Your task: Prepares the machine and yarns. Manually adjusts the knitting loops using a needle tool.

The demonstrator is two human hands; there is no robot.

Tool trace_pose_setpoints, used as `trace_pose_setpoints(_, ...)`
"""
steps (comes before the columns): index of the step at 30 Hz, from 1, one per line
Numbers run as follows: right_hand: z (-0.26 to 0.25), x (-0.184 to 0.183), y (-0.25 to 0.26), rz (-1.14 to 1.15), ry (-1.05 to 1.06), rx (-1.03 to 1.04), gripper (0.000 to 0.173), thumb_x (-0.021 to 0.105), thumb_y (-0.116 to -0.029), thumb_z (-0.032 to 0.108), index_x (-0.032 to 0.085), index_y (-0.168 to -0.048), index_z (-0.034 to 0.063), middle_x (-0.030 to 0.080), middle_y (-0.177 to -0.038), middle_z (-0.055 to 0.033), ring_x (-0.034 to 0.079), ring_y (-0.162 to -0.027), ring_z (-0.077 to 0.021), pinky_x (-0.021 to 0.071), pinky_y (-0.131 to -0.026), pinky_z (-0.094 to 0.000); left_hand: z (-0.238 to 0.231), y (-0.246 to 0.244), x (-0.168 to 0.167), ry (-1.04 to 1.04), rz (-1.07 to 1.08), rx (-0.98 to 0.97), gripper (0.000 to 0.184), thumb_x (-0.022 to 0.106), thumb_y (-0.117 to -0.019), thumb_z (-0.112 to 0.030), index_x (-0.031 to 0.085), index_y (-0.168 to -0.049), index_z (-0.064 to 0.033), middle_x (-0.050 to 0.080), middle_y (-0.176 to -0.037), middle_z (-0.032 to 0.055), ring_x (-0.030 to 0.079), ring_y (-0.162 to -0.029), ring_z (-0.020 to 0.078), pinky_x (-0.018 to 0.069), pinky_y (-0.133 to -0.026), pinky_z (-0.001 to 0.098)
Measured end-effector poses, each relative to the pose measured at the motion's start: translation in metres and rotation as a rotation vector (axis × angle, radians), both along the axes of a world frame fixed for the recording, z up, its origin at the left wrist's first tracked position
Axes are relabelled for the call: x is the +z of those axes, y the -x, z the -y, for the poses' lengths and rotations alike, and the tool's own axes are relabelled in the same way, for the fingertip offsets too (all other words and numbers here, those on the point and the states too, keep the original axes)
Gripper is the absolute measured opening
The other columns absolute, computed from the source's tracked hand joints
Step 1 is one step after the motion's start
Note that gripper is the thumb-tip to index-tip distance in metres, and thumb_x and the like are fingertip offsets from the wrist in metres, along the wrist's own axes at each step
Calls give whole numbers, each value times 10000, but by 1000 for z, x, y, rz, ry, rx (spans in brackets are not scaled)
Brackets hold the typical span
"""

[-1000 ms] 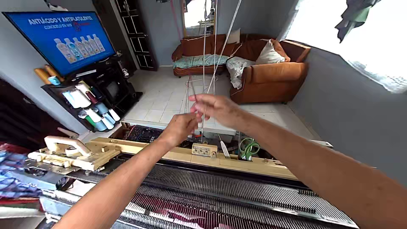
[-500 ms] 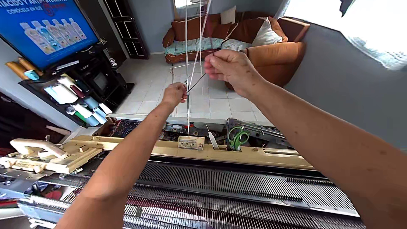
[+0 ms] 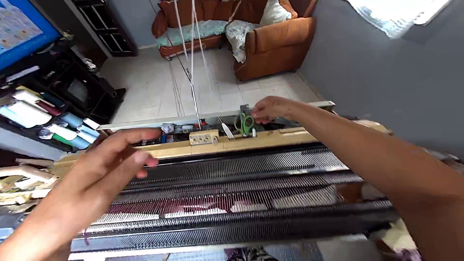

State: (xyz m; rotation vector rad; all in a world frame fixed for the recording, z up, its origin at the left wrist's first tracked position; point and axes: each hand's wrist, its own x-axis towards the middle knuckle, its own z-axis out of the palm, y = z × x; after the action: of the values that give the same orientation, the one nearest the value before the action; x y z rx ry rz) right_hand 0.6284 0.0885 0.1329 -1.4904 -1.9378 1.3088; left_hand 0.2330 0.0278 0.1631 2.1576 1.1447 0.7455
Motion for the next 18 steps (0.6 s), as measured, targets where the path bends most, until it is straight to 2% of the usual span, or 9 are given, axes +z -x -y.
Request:
trace_pose_setpoints(1, -11, -1, 11, 134, 145, -197, 256, 482, -1064, 54, 569, -1243, -107, 649, -1127, -198, 642, -965, -171, 498, -912, -314, 15, 2, -6, 21, 37, -96, 366, 516, -1044, -401, 599, -1371, -260, 708, -1160, -62, 710, -867, 89, 615, -737, 267)
trace_pose_setpoints(3, -40, -47, -2, 92, 11, -362, 252, 531, -1063, 151, 626, -1199, -38, 682, -1056, -137, 653, -879, -140, 536, -814, -320, 41, -7, -25, 179, 126, -318, 354, 530, -1046, -439, 615, -1360, -298, 697, -1232, -81, 697, -949, 34, 595, -792, 212)
trace_pose_setpoints(6, -45, -48, -7, -47, -230, -524, 285, 516, -1070, 189, 618, -1227, -25, 680, -1082, -122, 648, -935, -139, 530, -856, -337, 67, -43, -82, 481, 280, -613, 370, 503, -1080, -306, 637, -1306, -45, 707, -1153, 94, 693, -936, 77, 596, -812, 245)
trace_pose_setpoints(8, -31, -23, -6, -108, -464, -595, 315, 506, -1066, 200, 633, -1245, -27, 695, -1095, -124, 663, -987, -168, 537, -890, -364, 86, -71, -117, 629, 302, -652, 435, 496, -1077, -289, 588, -1328, 54, 712, -1147, 141, 705, -960, 110, 597, -853, 292)
trace_pose_setpoints(11, 29, 18, 9, -345, -694, -574, 199, 495, -1070, 155, 636, -1148, 38, 668, -944, 21, 649, -852, -46, 547, -742, -217, 100, -122, -151, 789, 422, -482, 411, 459, -1063, -172, 520, -1380, 82, 678, -1255, 150, 696, -1058, 158, 590, -895, 336)
trace_pose_setpoints(13, 100, 29, 25, -599, -576, -461, 174, 443, -1083, 163, 606, -1120, 113, 648, -896, 69, 638, -809, -30, 553, -710, -199, 95, -161, -166, 877, 558, -364, 391, 457, -1062, -141, 520, -1361, 103, 667, -1282, 157, 691, -1106, 188, 589, -929, 360)
trace_pose_setpoints(15, 174, 10, 37, -823, -324, -290, 186, 469, -1069, 284, 636, -1048, 205, 661, -828, 98, 632, -728, 12, 545, -641, -152, 94, -191, -164, 972, 692, -253, 345, 466, -1046, -109, 542, -1313, 96, 684, -1216, 118, 692, -1072, 162, 588, -928, 347)
trace_pose_setpoints(17, 226, -26, 33, -968, -77, -21, 228, 576, -1029, 325, 697, -1055, 134, 702, -880, 58, 653, -801, 26, 541, -690, -139, 100, -214, -147, 1092, 759, -163, 275, 431, -1057, -116, 569, -1238, 38, 695, -1091, 25, 681, -1001, 79, 571, -909, 277)
trace_pose_setpoints(18, 240, -42, 23, -960, 11, 122, 234, 579, -1030, 282, 689, -1088, 84, 691, -946, 42, 629, -886, 37, 518, -783, -135, 96, -226, -156, 1173, 837, -198, 303, 416, -1068, -119, 566, -1259, 62, 725, -1134, 61, 705, -1045, 117, 576, -940, 299)
